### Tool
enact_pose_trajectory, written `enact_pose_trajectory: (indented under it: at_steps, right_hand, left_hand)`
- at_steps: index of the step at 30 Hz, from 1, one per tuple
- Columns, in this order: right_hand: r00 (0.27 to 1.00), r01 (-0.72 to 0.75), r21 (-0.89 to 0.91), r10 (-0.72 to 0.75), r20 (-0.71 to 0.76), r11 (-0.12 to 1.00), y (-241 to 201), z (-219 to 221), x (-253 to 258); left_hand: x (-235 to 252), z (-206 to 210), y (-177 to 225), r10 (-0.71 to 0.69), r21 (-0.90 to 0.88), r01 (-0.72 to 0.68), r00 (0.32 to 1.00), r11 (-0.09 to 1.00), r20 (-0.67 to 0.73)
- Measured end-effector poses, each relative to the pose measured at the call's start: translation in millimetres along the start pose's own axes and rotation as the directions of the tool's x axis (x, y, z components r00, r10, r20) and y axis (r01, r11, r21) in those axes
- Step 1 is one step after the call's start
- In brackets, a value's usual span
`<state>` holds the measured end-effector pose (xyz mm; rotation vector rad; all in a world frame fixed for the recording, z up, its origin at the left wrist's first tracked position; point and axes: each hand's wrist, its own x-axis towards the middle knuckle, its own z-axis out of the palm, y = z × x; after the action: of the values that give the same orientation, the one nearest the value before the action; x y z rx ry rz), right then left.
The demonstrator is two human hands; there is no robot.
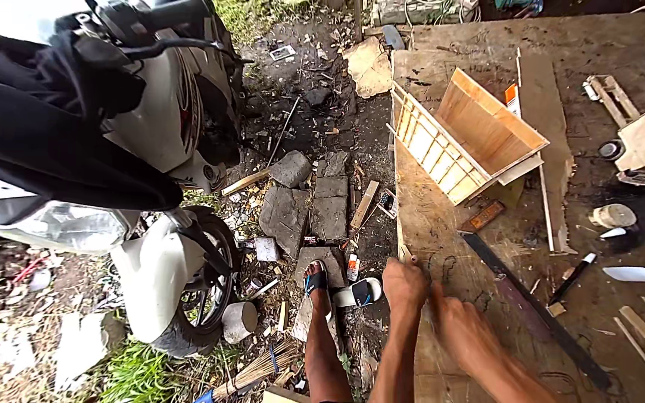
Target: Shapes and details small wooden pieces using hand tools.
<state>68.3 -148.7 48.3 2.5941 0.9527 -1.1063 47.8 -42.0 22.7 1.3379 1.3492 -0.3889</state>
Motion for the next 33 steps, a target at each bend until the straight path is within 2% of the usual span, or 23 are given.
enact_pose_trajectory:
  at_steps: [3,7,18,20,22,24,25,26,28,29,33]
  right_hand:
    - [0.999,0.018,0.066,-0.02,0.027,0.998,1,-4,-1]
    - [0.997,-0.004,0.083,-0.003,0.082,0.997,1,-10,-2]
    - [0.997,-0.024,0.13,0.014,0.074,0.991,2,0,-9]
    - [0.997,-0.044,0.105,0.036,0.075,0.994,4,4,-16]
    - [0.997,-0.014,0.087,0.007,0.076,0.996,6,3,-14]
    - [0.993,-0.008,0.103,-0.004,0.122,0.995,10,4,-13]
    - [0.998,-0.003,0.13,-0.005,0.063,0.992,13,6,-13]
    - [0.998,0.017,0.165,-0.008,-0.056,0.986,14,13,-15]
    - [0.947,0.097,0.173,-0.038,-0.318,0.98,12,26,-15]
    - [0.931,0.115,0.168,-0.048,-0.363,0.979,10,27,-13]
    - [0.977,0.048,0.194,-0.006,-0.212,0.98,9,23,1]
  left_hand:
    - [-1,11,1,-0.004,-0.009,0.003,0.996,1.0,-0.091]
    - [-2,16,-2,0.029,0.008,-0.028,0.992,1.0,-0.124]
    - [-1,13,-4,0.048,0.043,-0.042,0.99,0.998,-0.136]
    - [0,11,-8,0.072,0.038,-0.069,0.993,0.997,-0.09]
    - [11,2,-19,0.14,-0.055,-0.141,0.99,0.988,-0.026]
    - [22,-3,-38,0.186,-0.232,-0.178,0.982,0.956,0.014]
    - [27,-4,-40,0.197,-0.324,-0.177,0.98,0.929,0.031]
    - [30,-5,-42,0.195,-0.389,-0.162,0.98,0.907,0.046]
    - [30,-6,-43,0.181,-0.456,-0.133,0.982,0.88,0.062]
    - [29,-6,-43,0.177,-0.465,-0.128,0.982,0.876,0.062]
    - [25,-5,-39,0.167,-0.463,-0.117,0.984,0.879,0.067]
